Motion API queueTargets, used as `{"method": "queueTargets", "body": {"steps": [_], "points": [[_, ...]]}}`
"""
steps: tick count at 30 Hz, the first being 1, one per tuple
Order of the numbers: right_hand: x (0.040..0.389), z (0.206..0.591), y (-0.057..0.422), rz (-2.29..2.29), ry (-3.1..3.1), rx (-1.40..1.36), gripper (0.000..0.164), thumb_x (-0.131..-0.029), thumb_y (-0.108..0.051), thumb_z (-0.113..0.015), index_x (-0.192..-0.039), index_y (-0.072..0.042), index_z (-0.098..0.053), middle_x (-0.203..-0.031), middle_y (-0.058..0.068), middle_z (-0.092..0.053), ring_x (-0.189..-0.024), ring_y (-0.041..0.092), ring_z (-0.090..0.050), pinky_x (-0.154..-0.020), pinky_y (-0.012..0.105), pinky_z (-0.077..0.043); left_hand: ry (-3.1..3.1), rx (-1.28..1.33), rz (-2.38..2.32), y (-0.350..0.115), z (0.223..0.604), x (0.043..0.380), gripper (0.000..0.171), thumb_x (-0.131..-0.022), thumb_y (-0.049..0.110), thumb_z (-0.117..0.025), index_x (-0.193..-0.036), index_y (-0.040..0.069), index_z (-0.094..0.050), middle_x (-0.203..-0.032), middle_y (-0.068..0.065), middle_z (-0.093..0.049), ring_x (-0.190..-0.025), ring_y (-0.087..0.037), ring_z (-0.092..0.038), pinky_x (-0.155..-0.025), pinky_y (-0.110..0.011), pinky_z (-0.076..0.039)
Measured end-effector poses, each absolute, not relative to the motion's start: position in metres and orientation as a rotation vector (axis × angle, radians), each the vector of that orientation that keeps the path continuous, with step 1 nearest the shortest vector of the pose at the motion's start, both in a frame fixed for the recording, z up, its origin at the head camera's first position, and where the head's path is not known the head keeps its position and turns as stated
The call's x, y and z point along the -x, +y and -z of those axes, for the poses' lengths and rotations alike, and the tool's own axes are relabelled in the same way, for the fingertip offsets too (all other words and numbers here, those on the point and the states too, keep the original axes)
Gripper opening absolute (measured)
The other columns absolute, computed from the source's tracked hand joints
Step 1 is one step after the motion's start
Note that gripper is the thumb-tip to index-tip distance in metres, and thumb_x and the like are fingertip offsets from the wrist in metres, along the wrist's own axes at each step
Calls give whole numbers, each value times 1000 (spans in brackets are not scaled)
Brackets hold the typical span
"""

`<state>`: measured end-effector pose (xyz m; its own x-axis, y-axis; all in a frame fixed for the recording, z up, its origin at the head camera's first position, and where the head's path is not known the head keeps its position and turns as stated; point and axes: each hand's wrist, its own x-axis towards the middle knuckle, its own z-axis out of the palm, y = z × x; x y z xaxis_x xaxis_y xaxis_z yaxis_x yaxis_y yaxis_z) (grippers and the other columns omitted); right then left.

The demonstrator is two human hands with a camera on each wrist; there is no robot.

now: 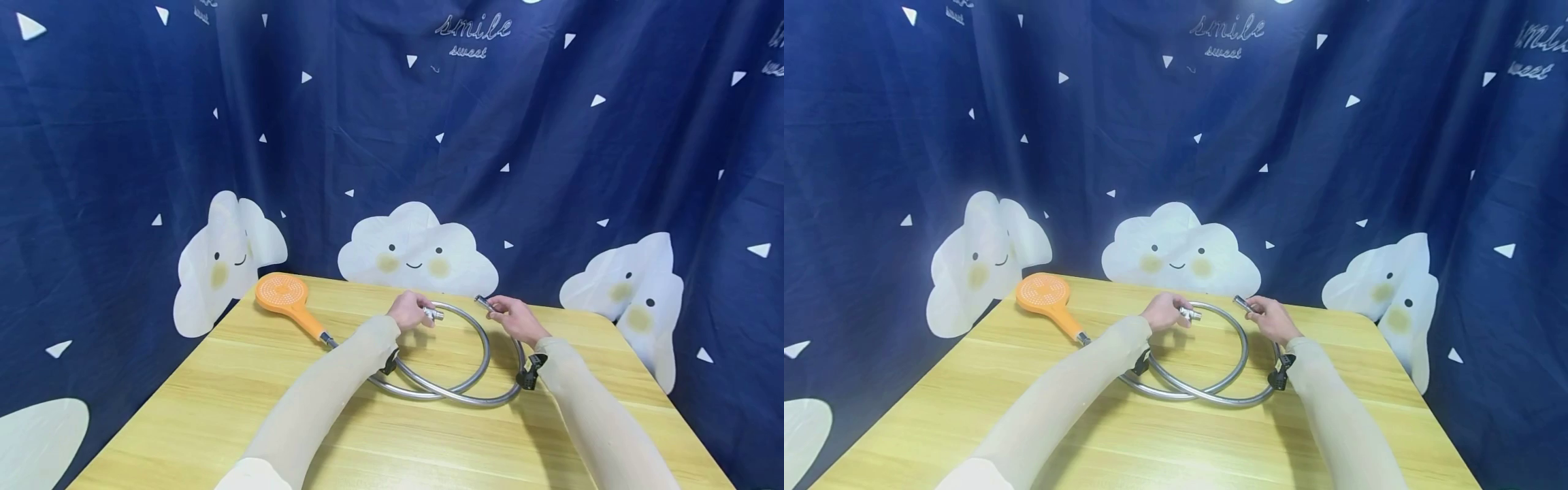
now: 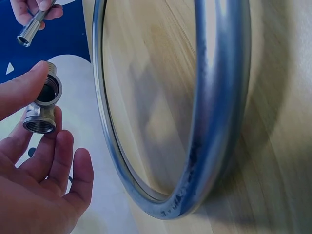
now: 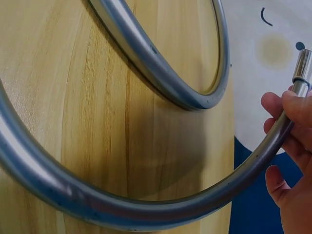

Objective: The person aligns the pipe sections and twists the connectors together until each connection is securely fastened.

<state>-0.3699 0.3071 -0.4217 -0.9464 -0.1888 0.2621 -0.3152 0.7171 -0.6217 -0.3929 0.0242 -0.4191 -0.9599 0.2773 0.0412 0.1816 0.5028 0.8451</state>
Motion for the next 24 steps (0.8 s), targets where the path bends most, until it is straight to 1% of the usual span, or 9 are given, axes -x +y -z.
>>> {"method": "queueTargets", "body": {"steps": [3,7,12,17,19,24], "points": [[369,420,305,-999,-2743,-428,18,-93,-4,-65,-112,-2,-69,-95,15,-74,-93,28,-62,-75,33,-43,2629,-405,-1483,25,418,392,33,-69,2,-87,-98,13,-77,-95,0,-73,-91,-17,-63,-89,-35,-51],[369,419,300,-957,-2735,-463,22,-92,-3,-67,-114,0,-70,-93,16,-75,-93,27,-63,-76,33,-43,2620,-402,-1509,25,416,391,33,-69,2,-87,-98,13,-77,-93,0,-72,-89,-17,-62,-86,-33,-50],[370,417,292,-889,-2729,-534,19,-92,-2,-68,-111,0,-71,-92,16,-75,-90,26,-66,-79,36,-45,2623,-381,-1531,26,415,390,34,-69,2,-87,-100,13,-77,-93,-2,-69,-86,-18,-61,-83,-33,-50],[371,416,287,-837,-2752,-569,18,-93,-3,-67,-110,-2,-72,-95,16,-75,-90,25,-66,-78,37,-45,2627,-372,-1542,26,413,389,35,-70,2,-86,-102,12,-77,-94,-2,-69,-86,-18,-62,-84,-34,-50],[371,415,286,-825,-2757,-582,18,-93,-2,-66,-111,-1,-71,-95,16,-75,-90,25,-66,-79,38,-46,2626,-369,-1544,26,412,388,36,-70,1,-86,-102,13,-77,-94,-2,-70,-86,-17,-62,-84,-33,-50],[372,413,281,-782,-2757,-619,17,-92,-2,-67,-108,-2,-72,-95,17,-75,-91,27,-68,-83,45,-50,2617,-384,-1571,28,408,386,38,-68,1,-86,-102,13,-76,-94,-2,-72,-86,-17,-63,-84,-33,-51]]}}
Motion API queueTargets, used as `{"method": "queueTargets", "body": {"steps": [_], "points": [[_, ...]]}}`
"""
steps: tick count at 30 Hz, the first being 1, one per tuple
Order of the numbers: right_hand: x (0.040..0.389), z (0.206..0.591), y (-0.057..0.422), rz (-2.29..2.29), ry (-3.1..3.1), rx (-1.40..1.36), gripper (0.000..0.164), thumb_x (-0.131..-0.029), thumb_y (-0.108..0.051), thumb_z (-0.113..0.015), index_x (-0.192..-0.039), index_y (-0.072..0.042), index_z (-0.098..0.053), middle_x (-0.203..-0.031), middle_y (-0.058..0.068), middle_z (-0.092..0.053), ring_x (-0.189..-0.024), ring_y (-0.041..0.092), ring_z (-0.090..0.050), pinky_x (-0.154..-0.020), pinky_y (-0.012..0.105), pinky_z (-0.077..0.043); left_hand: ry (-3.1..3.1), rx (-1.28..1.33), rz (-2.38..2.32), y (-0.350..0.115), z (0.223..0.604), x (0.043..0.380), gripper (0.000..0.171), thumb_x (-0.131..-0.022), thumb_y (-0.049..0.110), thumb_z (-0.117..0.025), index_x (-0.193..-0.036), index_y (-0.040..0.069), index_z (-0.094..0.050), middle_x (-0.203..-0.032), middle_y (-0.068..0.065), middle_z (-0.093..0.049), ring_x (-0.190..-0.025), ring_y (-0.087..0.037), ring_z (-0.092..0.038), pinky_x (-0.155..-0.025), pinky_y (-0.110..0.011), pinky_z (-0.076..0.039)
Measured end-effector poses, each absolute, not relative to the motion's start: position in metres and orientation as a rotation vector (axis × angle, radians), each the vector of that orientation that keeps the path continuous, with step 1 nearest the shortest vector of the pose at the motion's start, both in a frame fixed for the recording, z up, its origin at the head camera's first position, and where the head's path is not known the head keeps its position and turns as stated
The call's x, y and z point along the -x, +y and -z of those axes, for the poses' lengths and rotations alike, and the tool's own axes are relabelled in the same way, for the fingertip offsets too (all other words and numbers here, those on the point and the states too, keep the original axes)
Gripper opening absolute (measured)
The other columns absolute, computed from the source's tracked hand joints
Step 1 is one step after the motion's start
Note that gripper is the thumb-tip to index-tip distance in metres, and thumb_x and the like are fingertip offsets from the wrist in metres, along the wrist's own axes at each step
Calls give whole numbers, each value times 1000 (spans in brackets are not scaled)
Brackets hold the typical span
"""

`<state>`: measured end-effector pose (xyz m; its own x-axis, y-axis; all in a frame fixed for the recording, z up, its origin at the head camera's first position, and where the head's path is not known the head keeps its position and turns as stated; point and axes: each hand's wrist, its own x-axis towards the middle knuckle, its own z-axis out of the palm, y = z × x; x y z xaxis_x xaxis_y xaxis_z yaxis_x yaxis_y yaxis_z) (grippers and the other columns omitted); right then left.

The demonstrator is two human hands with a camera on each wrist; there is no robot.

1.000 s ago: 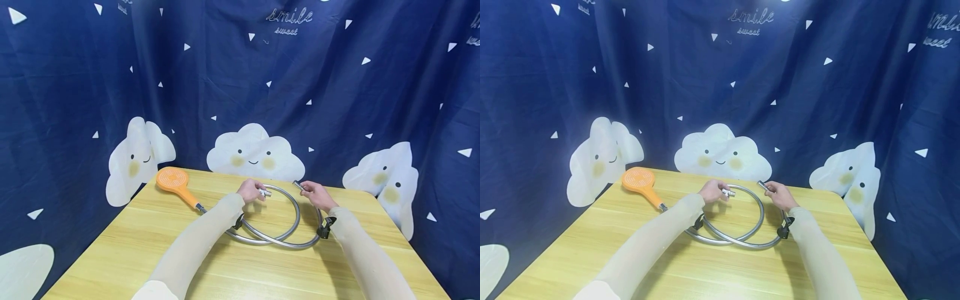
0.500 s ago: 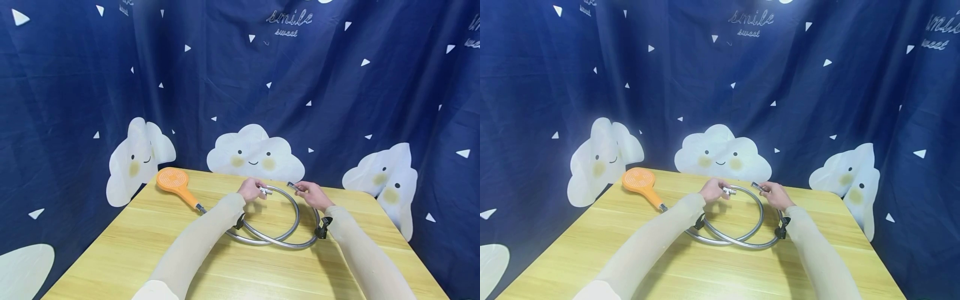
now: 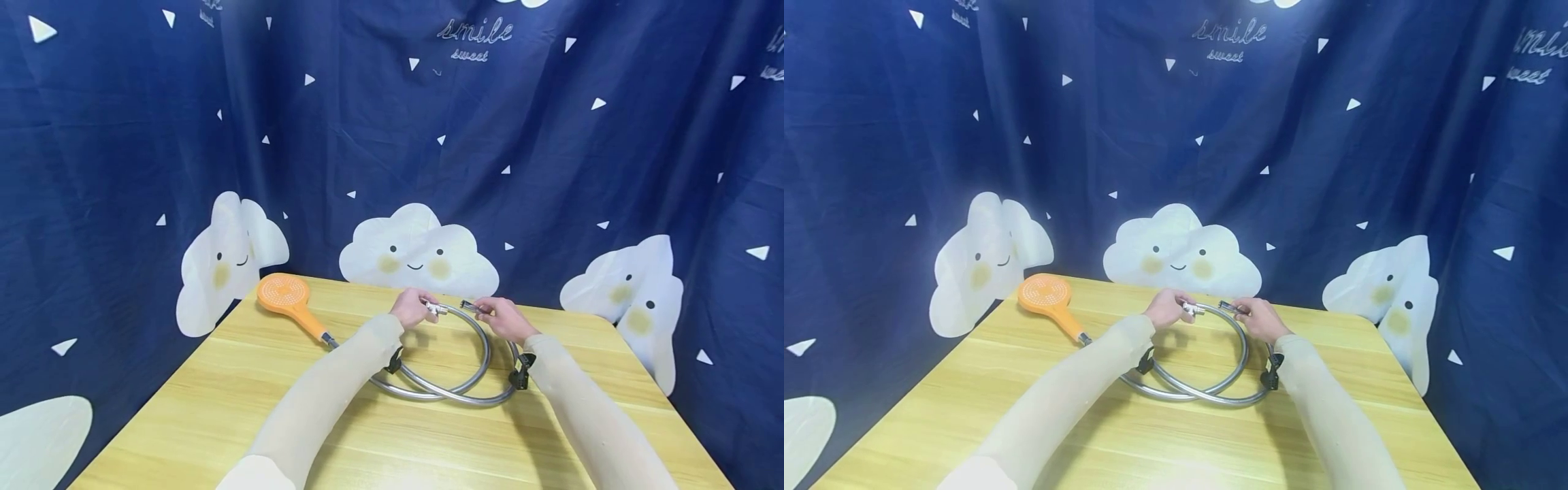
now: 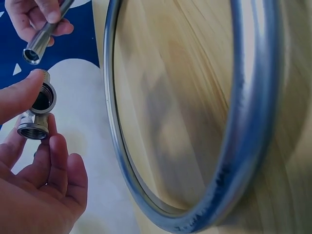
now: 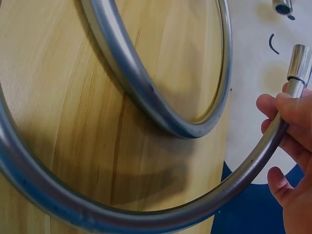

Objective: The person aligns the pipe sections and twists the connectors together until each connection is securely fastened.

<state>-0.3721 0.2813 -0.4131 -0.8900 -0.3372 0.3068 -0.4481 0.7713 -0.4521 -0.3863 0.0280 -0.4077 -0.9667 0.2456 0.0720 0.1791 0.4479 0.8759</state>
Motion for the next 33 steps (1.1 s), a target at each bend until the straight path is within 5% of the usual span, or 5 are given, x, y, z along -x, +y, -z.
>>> {"method": "queueTargets", "body": {"steps": [16,33], "points": [[375,413,267,-765,-2734,-714,19,-89,4,-68,-107,-1,-73,-96,17,-76,-92,30,-70,-86,52,-52,2580,-383,-1650,40,406,392,41,-66,-2,-86,-104,12,-78,-94,-3,-74,-83,-15,-65,-77,-27,-51],[371,414,265,-676,-2731,-742,19,-89,3,-69,-105,-6,-74,-96,11,-76,-89,25,-71,-79,47,-55,2640,-381,-1618,46,408,388,42,-70,1,-86,-110,9,-77,-97,-3,-76,-84,-12,-65,-78,-23,-51]]}}
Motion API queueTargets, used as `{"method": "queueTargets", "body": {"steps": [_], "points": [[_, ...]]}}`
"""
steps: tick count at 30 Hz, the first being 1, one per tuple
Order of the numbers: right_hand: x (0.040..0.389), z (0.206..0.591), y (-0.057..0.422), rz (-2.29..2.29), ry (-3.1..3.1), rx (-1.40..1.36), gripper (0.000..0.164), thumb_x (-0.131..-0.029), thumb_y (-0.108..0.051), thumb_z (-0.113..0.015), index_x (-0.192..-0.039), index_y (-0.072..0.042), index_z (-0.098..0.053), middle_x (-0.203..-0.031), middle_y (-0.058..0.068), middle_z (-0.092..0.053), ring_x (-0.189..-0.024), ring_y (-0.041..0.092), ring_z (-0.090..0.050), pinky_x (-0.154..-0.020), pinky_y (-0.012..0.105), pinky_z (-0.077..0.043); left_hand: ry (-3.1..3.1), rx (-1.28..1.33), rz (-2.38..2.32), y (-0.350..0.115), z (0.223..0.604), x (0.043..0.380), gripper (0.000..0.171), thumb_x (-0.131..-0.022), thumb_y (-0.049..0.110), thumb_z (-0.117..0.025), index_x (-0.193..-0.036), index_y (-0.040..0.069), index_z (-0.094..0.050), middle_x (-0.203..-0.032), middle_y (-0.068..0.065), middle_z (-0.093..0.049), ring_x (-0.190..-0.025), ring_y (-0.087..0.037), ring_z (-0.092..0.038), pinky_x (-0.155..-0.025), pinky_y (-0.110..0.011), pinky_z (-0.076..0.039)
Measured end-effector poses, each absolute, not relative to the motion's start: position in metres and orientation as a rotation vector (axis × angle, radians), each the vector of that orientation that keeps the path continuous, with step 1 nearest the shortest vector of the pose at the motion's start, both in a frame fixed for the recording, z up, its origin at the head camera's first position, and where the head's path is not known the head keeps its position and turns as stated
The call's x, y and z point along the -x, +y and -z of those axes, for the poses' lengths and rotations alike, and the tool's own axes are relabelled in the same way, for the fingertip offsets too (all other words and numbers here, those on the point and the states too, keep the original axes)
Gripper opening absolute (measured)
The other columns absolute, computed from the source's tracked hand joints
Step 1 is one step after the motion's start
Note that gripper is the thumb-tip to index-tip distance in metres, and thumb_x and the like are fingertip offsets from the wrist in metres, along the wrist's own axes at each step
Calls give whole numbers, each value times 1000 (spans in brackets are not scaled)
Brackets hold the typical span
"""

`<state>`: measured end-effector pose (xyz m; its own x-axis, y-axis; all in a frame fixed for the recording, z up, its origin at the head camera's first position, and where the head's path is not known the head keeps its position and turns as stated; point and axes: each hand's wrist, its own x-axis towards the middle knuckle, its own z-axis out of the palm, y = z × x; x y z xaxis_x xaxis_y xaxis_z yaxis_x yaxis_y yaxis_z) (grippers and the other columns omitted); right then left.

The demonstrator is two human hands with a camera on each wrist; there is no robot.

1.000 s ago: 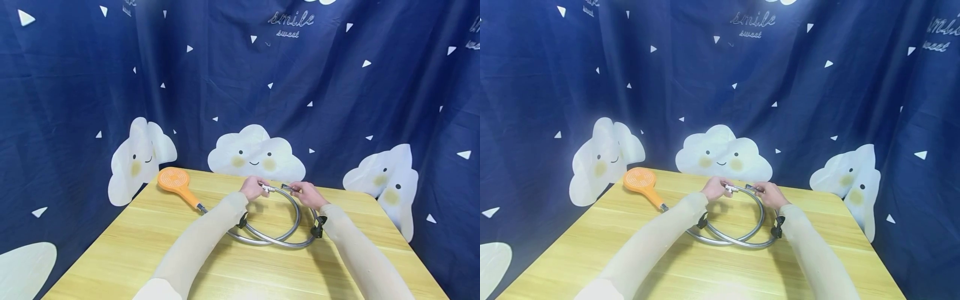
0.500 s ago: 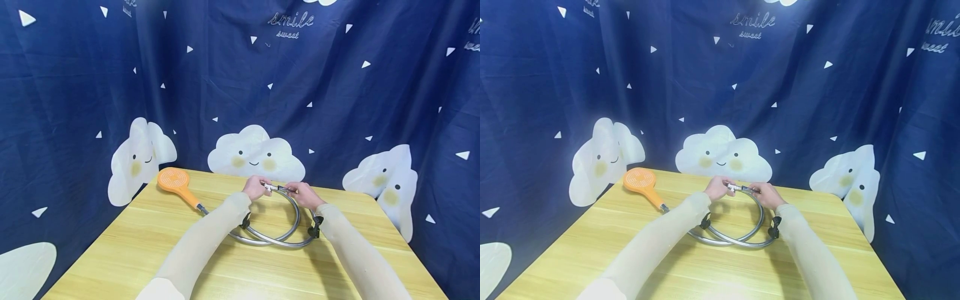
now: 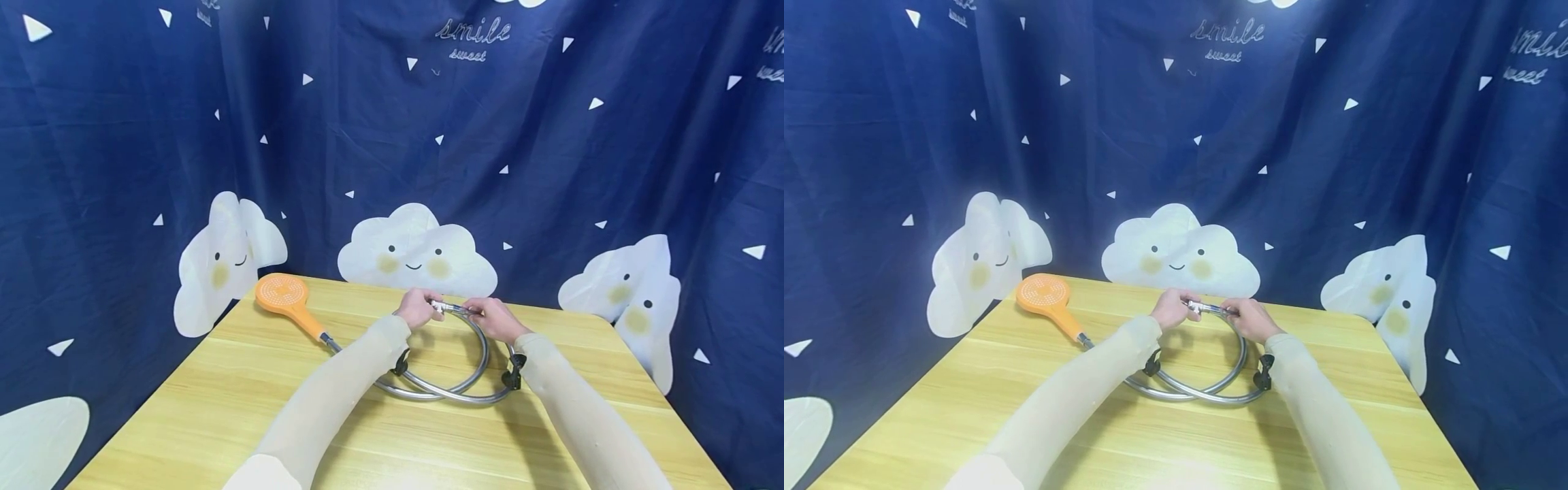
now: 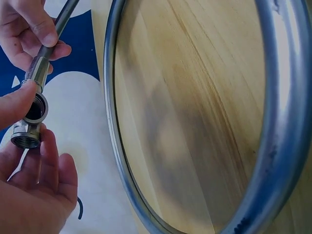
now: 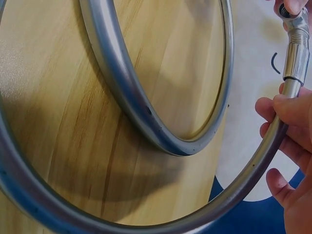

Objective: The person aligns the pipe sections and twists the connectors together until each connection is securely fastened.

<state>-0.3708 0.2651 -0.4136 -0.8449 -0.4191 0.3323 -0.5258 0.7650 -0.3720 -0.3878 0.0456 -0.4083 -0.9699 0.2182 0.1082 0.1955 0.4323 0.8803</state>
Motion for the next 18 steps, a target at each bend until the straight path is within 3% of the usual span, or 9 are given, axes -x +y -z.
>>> {"method": "queueTargets", "body": {"steps": [12,18], "points": [[369,410,259,-727,-2780,-700,18,-92,1,-66,-107,-7,-72,-94,11,-75,-78,17,-60,-73,37,-49,2648,-360,-1582,41,413,395,43,-67,3,-88,-107,14,-78,-97,0,-75,-89,-15,-64,-87,-32,-51],[370,410,258,-895,-2842,-628,18,-96,-3,-60,-111,-6,-69,-78,7,-62,-66,15,-48,-62,30,-39,2633,-363,-1588,41,415,400,39,-68,4,-88,-104,18,-79,-94,1,-74,-87,-16,-64,-86,-33,-51]]}}
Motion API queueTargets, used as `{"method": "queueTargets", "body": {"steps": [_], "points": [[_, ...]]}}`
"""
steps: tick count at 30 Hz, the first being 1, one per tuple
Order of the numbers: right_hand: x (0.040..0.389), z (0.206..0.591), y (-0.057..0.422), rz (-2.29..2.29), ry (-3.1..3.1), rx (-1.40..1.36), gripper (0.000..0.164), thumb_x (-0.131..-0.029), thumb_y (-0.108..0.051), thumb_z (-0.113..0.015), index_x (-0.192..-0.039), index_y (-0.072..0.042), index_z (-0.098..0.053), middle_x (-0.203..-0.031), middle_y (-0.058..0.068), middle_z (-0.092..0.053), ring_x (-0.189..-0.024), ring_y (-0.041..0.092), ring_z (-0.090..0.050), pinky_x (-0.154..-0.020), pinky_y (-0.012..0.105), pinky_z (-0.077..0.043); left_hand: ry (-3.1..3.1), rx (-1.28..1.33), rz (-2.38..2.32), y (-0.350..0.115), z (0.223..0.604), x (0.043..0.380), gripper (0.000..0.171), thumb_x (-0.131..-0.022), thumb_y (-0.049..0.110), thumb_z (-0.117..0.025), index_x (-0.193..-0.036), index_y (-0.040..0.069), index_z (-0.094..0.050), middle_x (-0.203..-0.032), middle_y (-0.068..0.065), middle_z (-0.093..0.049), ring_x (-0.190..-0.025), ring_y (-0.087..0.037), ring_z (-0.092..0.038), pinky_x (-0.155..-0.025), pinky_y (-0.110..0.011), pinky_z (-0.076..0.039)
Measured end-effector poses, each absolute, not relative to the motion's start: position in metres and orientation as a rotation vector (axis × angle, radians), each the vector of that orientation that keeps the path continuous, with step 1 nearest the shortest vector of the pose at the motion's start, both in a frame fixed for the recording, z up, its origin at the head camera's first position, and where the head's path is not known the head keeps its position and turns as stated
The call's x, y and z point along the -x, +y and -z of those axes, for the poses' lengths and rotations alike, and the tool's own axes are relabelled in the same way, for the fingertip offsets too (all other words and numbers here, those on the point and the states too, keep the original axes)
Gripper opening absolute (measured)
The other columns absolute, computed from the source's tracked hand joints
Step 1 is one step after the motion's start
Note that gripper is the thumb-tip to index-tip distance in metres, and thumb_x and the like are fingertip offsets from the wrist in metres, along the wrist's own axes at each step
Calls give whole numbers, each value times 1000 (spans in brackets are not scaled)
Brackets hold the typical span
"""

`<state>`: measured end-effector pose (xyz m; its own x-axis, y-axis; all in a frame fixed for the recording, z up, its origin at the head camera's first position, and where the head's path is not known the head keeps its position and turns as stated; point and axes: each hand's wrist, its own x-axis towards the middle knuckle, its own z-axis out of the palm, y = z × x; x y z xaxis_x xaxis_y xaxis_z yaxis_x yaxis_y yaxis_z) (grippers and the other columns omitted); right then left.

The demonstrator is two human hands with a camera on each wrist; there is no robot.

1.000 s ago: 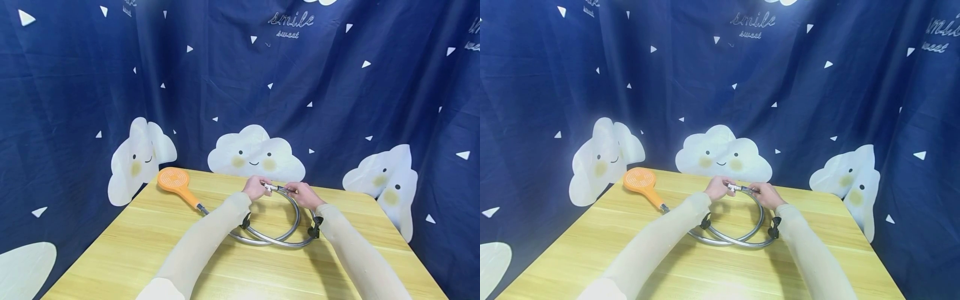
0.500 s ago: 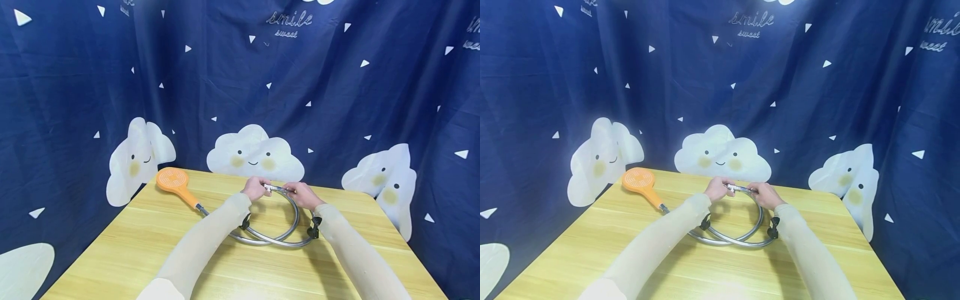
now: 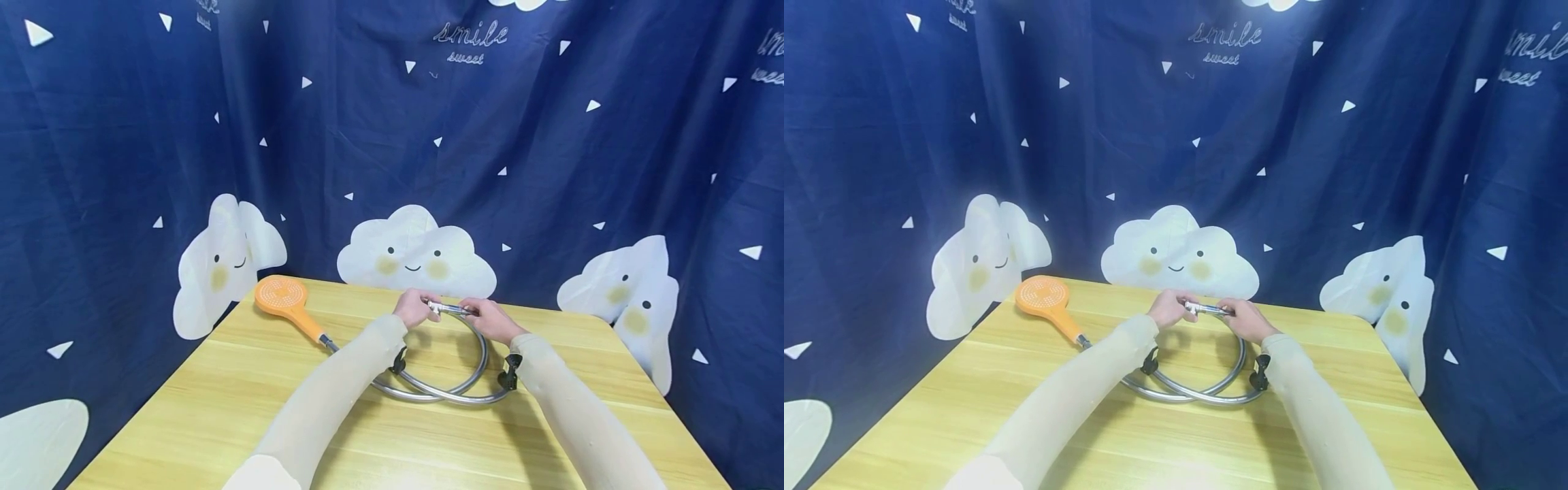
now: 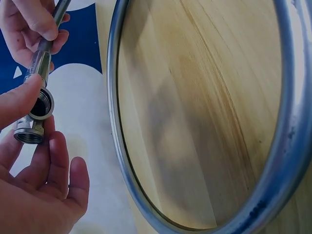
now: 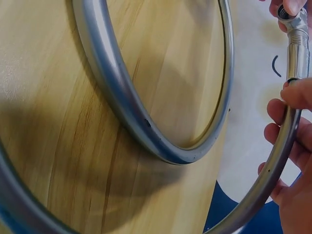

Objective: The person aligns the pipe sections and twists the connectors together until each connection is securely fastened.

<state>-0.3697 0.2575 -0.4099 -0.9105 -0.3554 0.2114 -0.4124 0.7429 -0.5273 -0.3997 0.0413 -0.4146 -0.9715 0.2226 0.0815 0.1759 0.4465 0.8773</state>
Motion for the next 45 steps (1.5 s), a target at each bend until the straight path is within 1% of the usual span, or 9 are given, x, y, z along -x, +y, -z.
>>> {"method": "queueTargets", "body": {"steps": [4,11,14,18,22,27,33,40,45], "points": [[370,410,257,-935,-2841,-615,12,-97,-13,-64,-107,-9,-69,-71,0,-52,-62,14,-45,-59,28,-37,2612,-369,-1603,42,415,400,37,-68,4,-88,-100,19,-80,-93,2,-74,-87,-16,-64,-84,-33,-51],[371,412,262,-1038,-2838,-688,14,-98,-13,-64,-107,-3,-69,-72,-1,-51,-64,13,-45,-60,28,-37,2612,-401,-1578,43,415,394,39,-69,6,-88,-105,16,-79,-105,2,-75,-93,-15,-63,-88,-34,-49],[372,413,264,-1063,-2869,-699,16,-99,-14,-63,-109,-4,-69,-74,1,-54,-67,14,-47,-63,29,-39,2610,-393,-1576,44,415,393,39,-69,6,-88,-105,17,-80,-108,1,-75,-94,-15,-63,-88,-32,-49],[372,413,268,-1080,-2920,-752,19,-101,-17,-61,-113,-5,-68,-84,14,-63,-76,25,-55,-69,32,-41,2591,-378,-1598,44,416,394,38,-65,5,-89,-100,18,-80,-105,1,-76,-91,-14,-64,-85,-30,-49],[371,411,269,-1105,-2958,-777,21,-103,-19,-57,-116,-6,-67,-91,22,-64,-83,33,-58,-71,33,-43,2555,-378,-1621,43,418,395,39,-63,3,-89,-98,18,-80,-100,2,-76,-89,-14,-63,-81,-28,-48],[370,408,267,-1129,-2967,-819,26,-105,-19,-53,-118,0,-65,-91,15,-61,-81,23,-53,-71,33,-42,2544,-374,-1641,42,419,395,39,-63,1,-89,-98,16,-80,-96,2,-76,-87,-14,-63,-80,-28,-49],[372,403,265,-1121,-3016,-863,32,-107,-22,-48,-120,2,-65,-97,16,-59,-82,17,-50,-72,31,-42,2545,-369,-1635,41,420,394,41,-63,-2,-87,-100,15,-80,-95,1,-76,-87,-14,-64,-83,-29,-49],[381,400,264,-1145,-3055,-830,36,-108,-29,-47,-119,1,-64,-77,-1,-47,-64,12,-40,-59,26,-36,2556,-369,-1649,39,421,396,44,-64,-1,-87,-104,16,-80,-104,-1,-77,-89,-13,-65,-84,-28,-51],[384,398,262,-1233,-3058,-693,33,-106,-27,-51,-119,1,-63,-76,0,-47,-64,15,-40,-56,25,-34,2565,-371,-1655,39,421,400,45,-64,-2,-86,-104,16,-80,-104,-2,-77,-88,-13,-65,-80,-26,-52]]}}
